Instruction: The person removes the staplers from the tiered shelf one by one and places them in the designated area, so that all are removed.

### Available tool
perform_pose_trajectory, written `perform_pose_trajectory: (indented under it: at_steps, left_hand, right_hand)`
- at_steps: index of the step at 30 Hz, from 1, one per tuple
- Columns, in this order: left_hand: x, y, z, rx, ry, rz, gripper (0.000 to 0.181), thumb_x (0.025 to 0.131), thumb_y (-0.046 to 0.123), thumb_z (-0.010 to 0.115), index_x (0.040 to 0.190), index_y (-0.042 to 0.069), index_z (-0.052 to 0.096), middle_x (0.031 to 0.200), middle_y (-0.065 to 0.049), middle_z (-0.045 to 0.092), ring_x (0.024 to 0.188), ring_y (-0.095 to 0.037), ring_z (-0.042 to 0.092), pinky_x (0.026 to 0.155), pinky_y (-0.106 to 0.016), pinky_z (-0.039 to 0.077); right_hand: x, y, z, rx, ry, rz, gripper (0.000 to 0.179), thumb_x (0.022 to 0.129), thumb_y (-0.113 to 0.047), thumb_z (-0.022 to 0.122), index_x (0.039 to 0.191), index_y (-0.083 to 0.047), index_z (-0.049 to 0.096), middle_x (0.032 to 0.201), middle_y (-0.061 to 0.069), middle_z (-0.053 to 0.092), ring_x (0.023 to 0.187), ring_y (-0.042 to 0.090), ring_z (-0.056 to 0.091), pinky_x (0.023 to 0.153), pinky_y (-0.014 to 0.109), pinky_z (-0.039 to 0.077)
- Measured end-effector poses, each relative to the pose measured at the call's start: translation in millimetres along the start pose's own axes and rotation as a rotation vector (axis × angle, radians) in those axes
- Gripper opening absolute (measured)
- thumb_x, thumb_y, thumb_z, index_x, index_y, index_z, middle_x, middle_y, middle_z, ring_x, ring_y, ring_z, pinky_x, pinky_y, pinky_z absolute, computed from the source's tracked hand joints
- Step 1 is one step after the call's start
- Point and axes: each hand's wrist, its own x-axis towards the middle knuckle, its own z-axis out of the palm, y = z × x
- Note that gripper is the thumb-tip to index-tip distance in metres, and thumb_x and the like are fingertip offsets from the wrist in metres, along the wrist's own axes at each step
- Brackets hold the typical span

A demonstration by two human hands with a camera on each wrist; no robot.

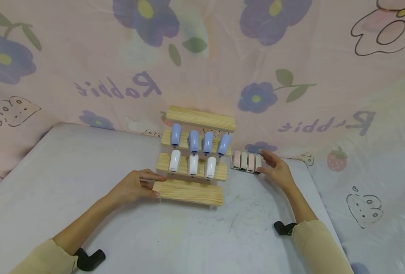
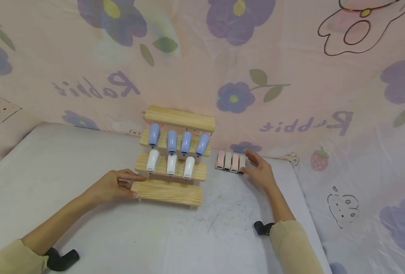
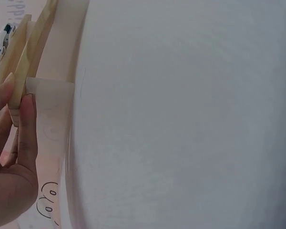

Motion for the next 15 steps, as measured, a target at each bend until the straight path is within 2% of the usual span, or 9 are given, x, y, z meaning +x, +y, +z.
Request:
perform_pose_trajectory:
  at_steps: [3, 6, 11, 15]
  left_hand:
    - [0.4, -0.4, 0.2, 0.004, 0.000, 0.014, 0.053, 0.078, 0.017, 0.086, 0.127, 0.009, 0.069, 0.126, -0.012, 0.059, 0.105, -0.031, 0.066, 0.087, -0.035, 0.056]
    - [0.6, -1.7, 0.0, 0.013, 0.000, 0.030, 0.053, 0.078, 0.017, 0.086, 0.127, 0.008, 0.069, 0.126, -0.013, 0.058, 0.106, -0.032, 0.065, 0.086, -0.033, 0.056]
    - [1.3, -5.4, 0.0, 0.029, -0.001, 0.033, 0.053, 0.078, 0.018, 0.086, 0.127, 0.009, 0.069, 0.126, -0.012, 0.058, 0.106, -0.031, 0.066, 0.086, -0.032, 0.056]
    - [2.1, -6.6, 0.6, 0.031, 0.004, 0.020, 0.053, 0.077, 0.020, 0.087, 0.126, 0.012, 0.069, 0.126, -0.010, 0.059, 0.105, -0.030, 0.066, 0.086, -0.031, 0.056]
  right_hand:
    - [-6.3, -20.6, -0.6, -0.049, 0.096, -0.077, 0.063, 0.086, 0.000, 0.076, 0.142, 0.004, 0.048, 0.142, 0.025, 0.051, 0.131, 0.043, 0.046, 0.106, 0.052, 0.038]
    - [-11.7, -41.3, -0.4, -0.035, 0.147, -0.143, 0.058, 0.084, 0.007, 0.075, 0.136, 0.010, 0.051, 0.138, 0.028, 0.053, 0.127, 0.046, 0.049, 0.105, 0.051, 0.040]
    - [-15.8, -61.3, 1.2, 0.016, 0.172, -0.192, 0.055, 0.082, 0.010, 0.074, 0.133, 0.012, 0.053, 0.134, 0.030, 0.055, 0.123, 0.047, 0.051, 0.103, 0.043, 0.043]
    - [-17.3, -73.1, 2.9, 0.060, 0.190, -0.238, 0.053, 0.082, 0.012, 0.073, 0.132, 0.012, 0.054, 0.132, 0.030, 0.057, 0.121, 0.047, 0.053, 0.102, 0.042, 0.044]
